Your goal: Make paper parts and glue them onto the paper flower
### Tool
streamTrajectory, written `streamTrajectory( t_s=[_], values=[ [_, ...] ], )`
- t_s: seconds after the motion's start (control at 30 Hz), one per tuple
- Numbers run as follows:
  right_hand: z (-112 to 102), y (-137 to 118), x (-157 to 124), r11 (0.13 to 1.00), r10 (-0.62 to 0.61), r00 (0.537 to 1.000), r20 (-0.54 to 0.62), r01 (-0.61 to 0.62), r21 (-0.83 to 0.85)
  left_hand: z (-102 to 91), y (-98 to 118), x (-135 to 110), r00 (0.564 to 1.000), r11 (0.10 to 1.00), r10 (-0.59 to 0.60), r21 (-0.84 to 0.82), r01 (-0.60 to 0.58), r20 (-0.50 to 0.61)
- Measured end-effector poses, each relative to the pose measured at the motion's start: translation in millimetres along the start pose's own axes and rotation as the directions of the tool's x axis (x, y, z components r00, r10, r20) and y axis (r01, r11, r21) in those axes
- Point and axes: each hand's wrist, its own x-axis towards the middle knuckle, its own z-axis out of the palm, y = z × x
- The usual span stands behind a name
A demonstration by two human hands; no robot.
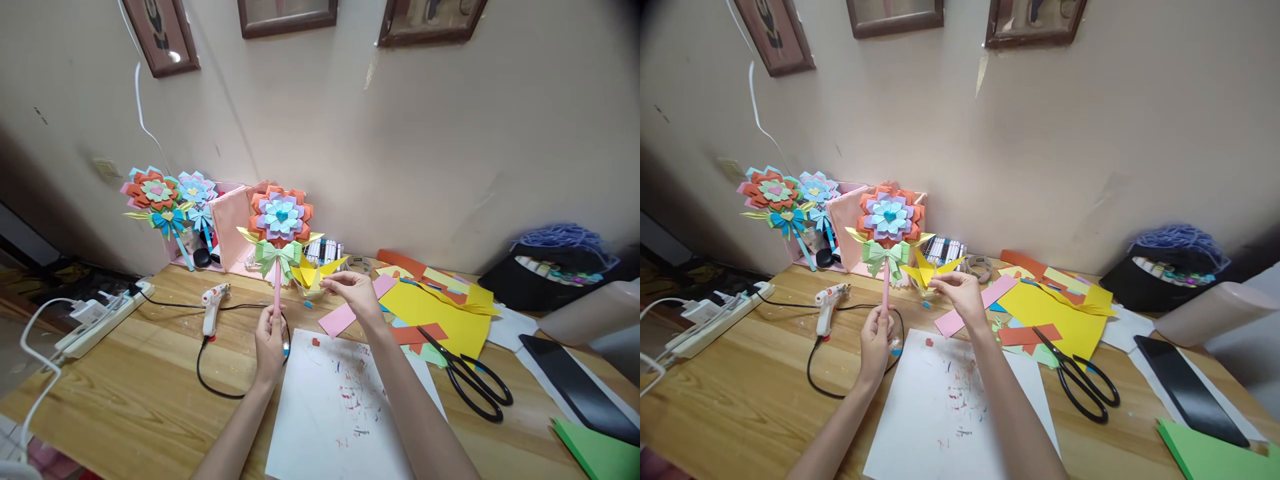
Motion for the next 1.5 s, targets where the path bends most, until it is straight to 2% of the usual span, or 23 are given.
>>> streamTrajectory(
  t_s=[0.13, 0.2, 0.3, 0.4, 0.5, 0.57, 0.7, 0.8, 0.87, 0.93, 1.0, 1.07, 1.17, 1.27, 1.37, 1.5],
  values=[
    [4.6, -2.3, -3.2, 0.996, -0.030, 0.999, 0.030, 0.028, 0.083, 3.2, -3.8, -4.9, 0.999, 0.999, -0.019, 0.030, 0.018, 0.047],
    [6.8, -2.8, -4.7, 0.995, -0.041, 0.999, 0.004, 0.040, 0.088, 5.2, -6.1, -8.3, 0.997, 0.999, -0.013, 0.054, 0.009, 0.077],
    [8.4, -3.0, -5.8, 0.997, -0.056, 0.997, -0.056, 0.058, 0.046, 8.1, -8.9, -13.7, 0.992, 0.996, -0.023, 0.083, 0.012, 0.126],
    [8.1, -3.6, -5.8, 0.998, -0.062, 0.997, -0.038, 0.062, 0.012, 10.6, -10.3, -17.6, 0.986, 0.995, -0.045, 0.091, 0.031, 0.159],
    [7.1, -5.4, -6.2, 0.999, -0.025, 1.000, -0.009, 0.025, -0.023, 12.3, -10.6, -19.3, 0.988, 0.995, -0.037, 0.098, 0.022, 0.151],
    [6.9, -7.0, -7.3, 0.997, -0.019, 0.999, -0.034, 0.016, -0.069, 12.8, -10.8, -19.8, 0.990, 0.994, -0.027, 0.109, 0.012, 0.139],
    [8.6, -9.6, -11.3, 0.977, -0.137, 0.981, -0.139, 0.111, -0.183, 13.1, -11.6, -21.1, 0.991, 0.991, -0.015, 0.132, -0.003, 0.135],
    [11.6, -10.8, -15.1, 0.946, -0.249, 0.961, -0.116, 0.216, -0.240, 14.0, -11.8, -22.9, 0.989, 0.987, -0.010, 0.162, -0.014, 0.149],
    [13.6, -11.0, -17.2, 0.928, -0.278, 0.955, -0.106, 0.238, -0.288, 14.8, -11.5, -24.5, 0.989, 0.983, -0.007, 0.182, -0.021, 0.151],
    [14.9, -10.9, -18.3, 0.914, -0.282, 0.948, -0.145, 0.220, -0.340, 15.5, -11.0, -25.9, 0.991, 0.979, -0.002, 0.200, -0.026, 0.136],
    [15.2, -10.8, -17.8, 0.918, -0.257, 0.950, -0.175, 0.183, -0.351, 15.7, -10.6, -26.9, 0.994, 0.976, 0.006, 0.215, -0.029, 0.109],
    [14.5, -11.2, -16.2, 0.946, -0.188, 0.967, -0.171, 0.132, -0.294, 15.5, -10.4, -27.4, 0.996, 0.974, 0.018, 0.224, -0.037, 0.085],
    [12.5, -12.0, -13.0, 0.988, -0.040, 0.995, -0.091, 0.026, -0.151, 15.0, -10.9, -27.2, 0.997, 0.970, 0.042, 0.238, -0.055, 0.061],
    [11.3, -12.0, -11.2, 0.996, 0.079, 0.997, 0.007, -0.079, -0.031, 15.2, -12.4, -27.2, 0.997, 0.965, 0.054, 0.253, -0.067, 0.057],
    [12.8, -11.5, -11.7, 0.993, 0.107, 0.994, 0.038, -0.108, 0.039, 16.3, -13.8, -28.3, 0.996, 0.965, 0.055, 0.252, -0.070, 0.068],
    [18.5, -11.4, -14.0, 0.991, 0.108, 0.994, -0.026, -0.106, 0.086, 17.8, -13.6, -30.4, 0.997, 0.966, 0.052, 0.249, -0.067, 0.064]
  ],
)
